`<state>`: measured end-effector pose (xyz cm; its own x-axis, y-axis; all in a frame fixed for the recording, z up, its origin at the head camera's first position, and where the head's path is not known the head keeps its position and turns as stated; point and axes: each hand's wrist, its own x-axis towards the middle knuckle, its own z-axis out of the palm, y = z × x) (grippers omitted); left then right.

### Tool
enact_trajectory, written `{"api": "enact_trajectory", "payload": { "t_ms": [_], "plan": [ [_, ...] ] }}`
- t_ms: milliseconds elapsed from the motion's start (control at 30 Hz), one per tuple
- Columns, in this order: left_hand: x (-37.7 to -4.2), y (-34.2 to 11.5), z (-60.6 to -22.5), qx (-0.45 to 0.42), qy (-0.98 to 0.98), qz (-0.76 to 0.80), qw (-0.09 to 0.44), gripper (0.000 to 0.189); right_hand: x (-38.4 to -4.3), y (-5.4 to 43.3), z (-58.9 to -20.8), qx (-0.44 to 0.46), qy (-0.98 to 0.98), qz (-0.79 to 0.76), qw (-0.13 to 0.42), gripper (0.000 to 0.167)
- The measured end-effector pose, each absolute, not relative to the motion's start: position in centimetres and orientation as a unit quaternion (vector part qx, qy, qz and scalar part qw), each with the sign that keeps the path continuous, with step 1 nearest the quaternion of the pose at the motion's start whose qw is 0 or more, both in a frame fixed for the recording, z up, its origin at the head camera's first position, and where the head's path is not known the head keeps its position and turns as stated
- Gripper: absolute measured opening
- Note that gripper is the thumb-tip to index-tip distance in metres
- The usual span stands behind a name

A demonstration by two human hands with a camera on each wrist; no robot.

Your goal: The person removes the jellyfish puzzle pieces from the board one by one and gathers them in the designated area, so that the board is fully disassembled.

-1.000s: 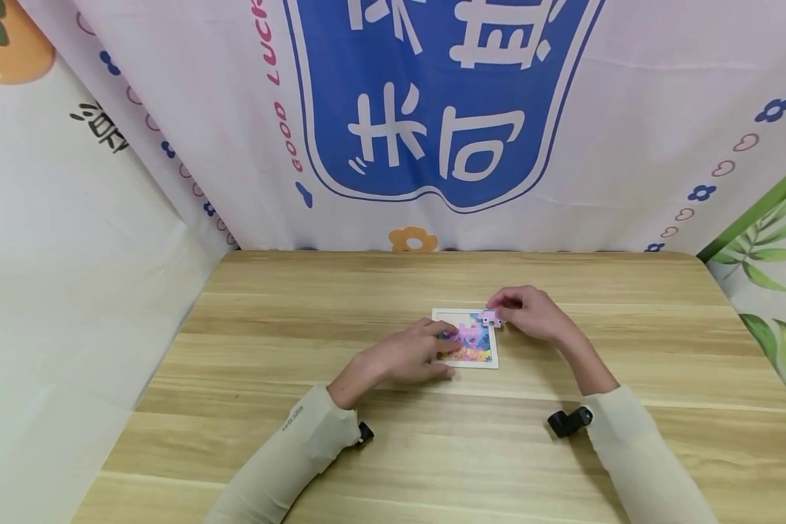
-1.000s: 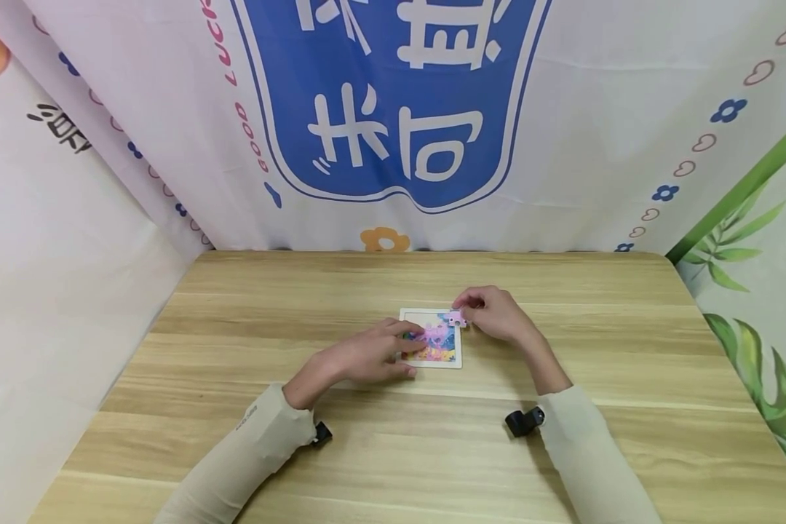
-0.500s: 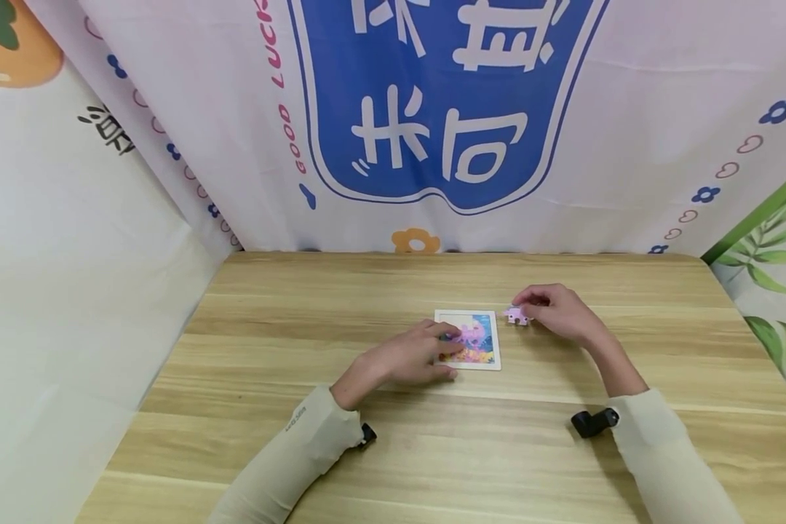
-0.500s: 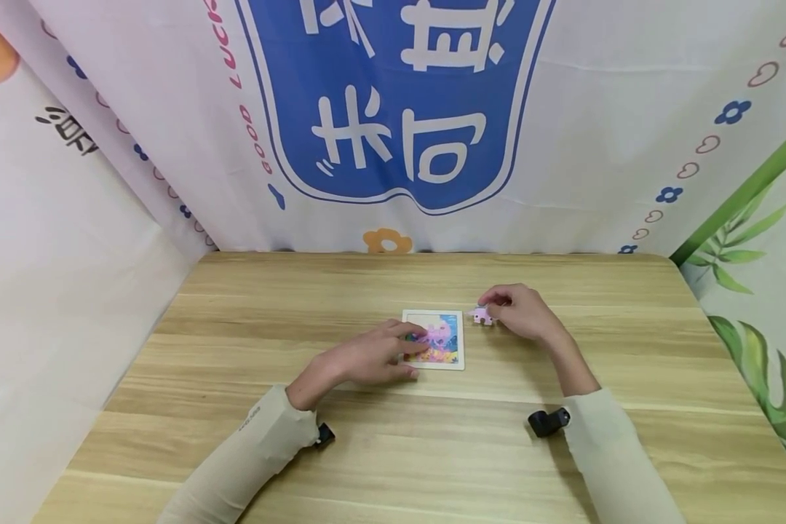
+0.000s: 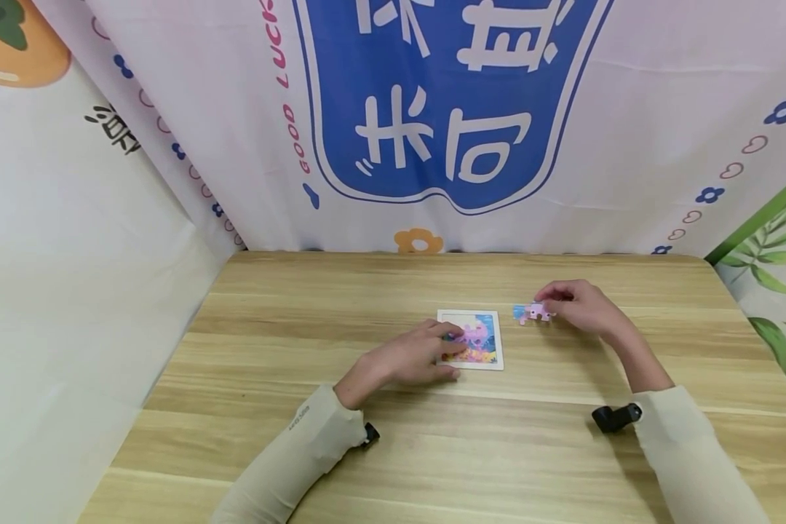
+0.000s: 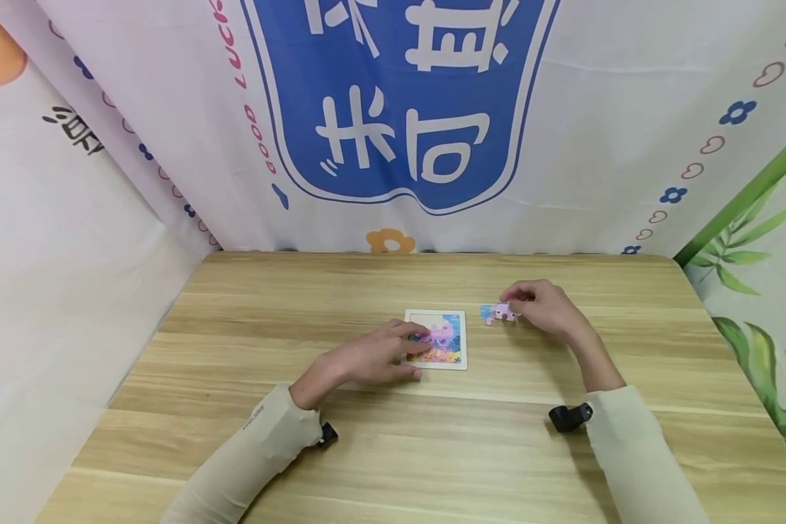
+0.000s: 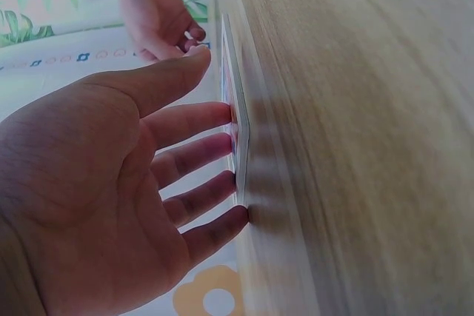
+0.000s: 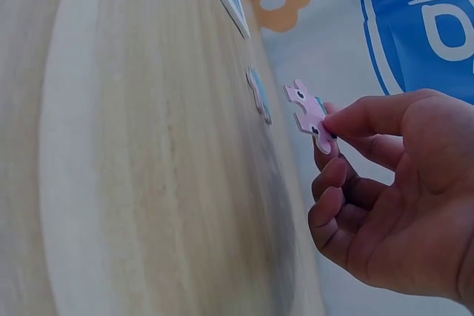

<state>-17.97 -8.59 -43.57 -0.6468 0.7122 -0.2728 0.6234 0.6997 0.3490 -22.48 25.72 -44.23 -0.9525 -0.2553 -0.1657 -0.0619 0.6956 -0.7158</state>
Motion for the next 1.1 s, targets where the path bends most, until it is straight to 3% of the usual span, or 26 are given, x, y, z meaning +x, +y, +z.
{"api": "enact_trajectory", "payload": {
  "t_ms": [1100],
  "plan": [
    [-18.0, -8.5, -43.5, 0.371, 0.901, 0.111, 0.197, 0.056, -23.1, 27.1, -45.4, -0.106, 0.918, -0.355, 0.139, 0.025]
  ]
}}
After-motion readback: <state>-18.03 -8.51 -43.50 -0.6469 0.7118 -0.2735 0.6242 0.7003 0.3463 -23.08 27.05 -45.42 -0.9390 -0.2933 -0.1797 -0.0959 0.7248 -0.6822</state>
